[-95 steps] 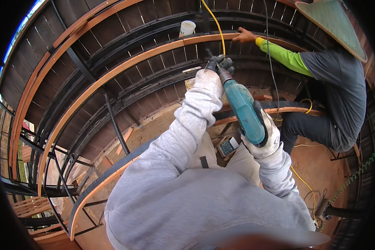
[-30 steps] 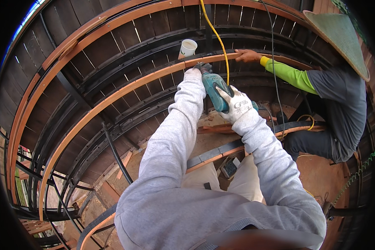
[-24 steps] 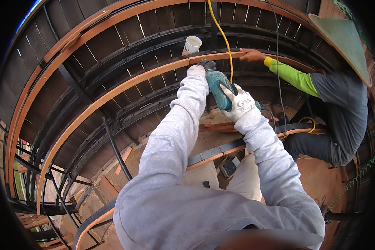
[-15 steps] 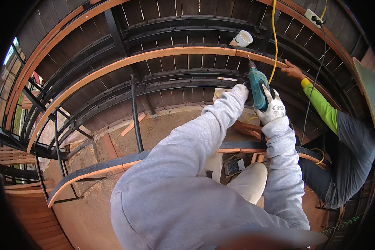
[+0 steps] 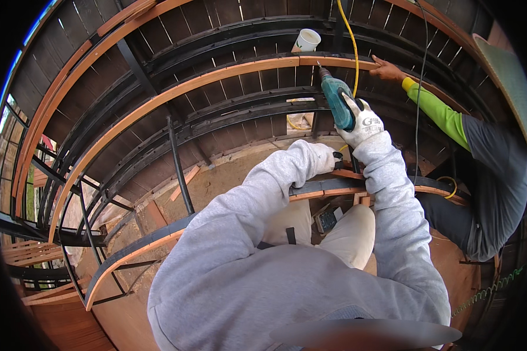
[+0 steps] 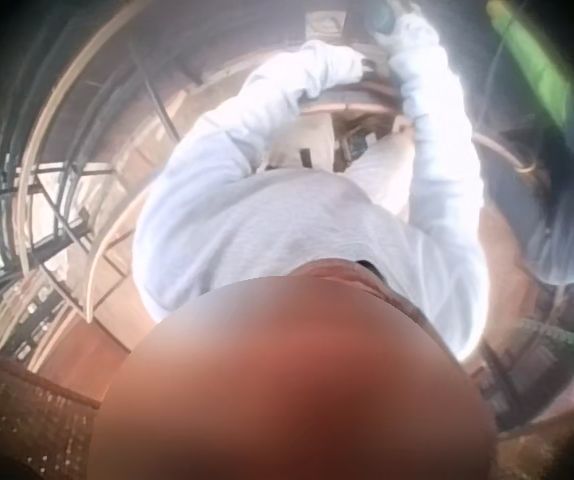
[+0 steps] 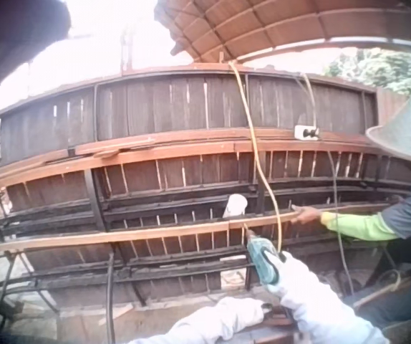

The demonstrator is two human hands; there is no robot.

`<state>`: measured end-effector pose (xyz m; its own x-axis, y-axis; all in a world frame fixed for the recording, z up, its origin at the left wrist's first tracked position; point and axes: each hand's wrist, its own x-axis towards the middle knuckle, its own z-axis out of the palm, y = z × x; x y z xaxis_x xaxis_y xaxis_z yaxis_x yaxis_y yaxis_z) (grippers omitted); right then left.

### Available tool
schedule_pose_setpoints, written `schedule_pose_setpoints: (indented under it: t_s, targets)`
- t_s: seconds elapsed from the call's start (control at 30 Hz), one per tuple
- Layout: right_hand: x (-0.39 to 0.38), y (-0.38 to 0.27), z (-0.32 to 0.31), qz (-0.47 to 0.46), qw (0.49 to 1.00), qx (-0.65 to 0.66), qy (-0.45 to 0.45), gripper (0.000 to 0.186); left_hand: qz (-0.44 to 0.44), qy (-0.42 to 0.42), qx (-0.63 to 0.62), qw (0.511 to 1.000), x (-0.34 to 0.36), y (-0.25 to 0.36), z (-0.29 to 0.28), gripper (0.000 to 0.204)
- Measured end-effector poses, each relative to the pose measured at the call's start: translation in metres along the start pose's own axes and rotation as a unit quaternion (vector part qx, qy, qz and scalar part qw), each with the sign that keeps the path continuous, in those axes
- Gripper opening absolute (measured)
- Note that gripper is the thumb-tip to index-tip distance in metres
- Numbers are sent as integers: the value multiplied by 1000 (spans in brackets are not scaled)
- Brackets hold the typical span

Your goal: The person uses a corded drill to fasten curved wooden trim pieces along the underside of a roof structure. A coworker holds the trim in place and measures spacing while the recorder drives screws at regular intervals along the curve.

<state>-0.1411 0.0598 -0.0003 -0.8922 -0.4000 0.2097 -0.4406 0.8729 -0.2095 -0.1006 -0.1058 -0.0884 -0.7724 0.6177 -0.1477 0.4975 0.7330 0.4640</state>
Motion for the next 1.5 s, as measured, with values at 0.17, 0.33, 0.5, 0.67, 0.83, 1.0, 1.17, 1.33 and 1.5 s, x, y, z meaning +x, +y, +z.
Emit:
schedule_pose_setpoints:
  t_s: [0.17, 0.33, 0.5, 0.67, 0.83, 1.0, 1.17, 1.33, 1.5]
  targets:
    - [-6, 5, 10, -5, 1000, 7, 10, 92, -143, 202, -438, 864, 33, -20, -4, 33]
    - [-9, 6, 27, 4, 999, 30, 40, 92, -30, 240, -900, 363, 69, -23, -46, 40]
    - [-7, 14, 40, -3, 995, 68, 68, 91, -6, 260, -870, 419, 92, -20, -36, 35]
    - [-10, 4, 23, 25, 998, 59, 11, 89, 9, 251, -866, 432, 87, -27, -39, 35]
    - [-9, 6, 34, 7, 998, 50, 47, 86, 39, 257, -857, 446, 89, -33, -40, 32]
    - [-10, 4, 27, -1, 997, 64, 33, 84, 55, 231, -873, 426, 90, -35, -36, 26]
    - [-8, 7, 38, -11, 997, 43, 68, 85, 65, 223, -881, 411, 98, -39, -38, 28]
    - [-6, 9, 43, -17, 994, 65, 86, 84, 53, 226, -882, 410, 96, -40, -41, 27]
    - [1, 10, 37, -15, 993, 111, 44, 84, 48, 235, -879, 411, 99, -39, -44, 26]
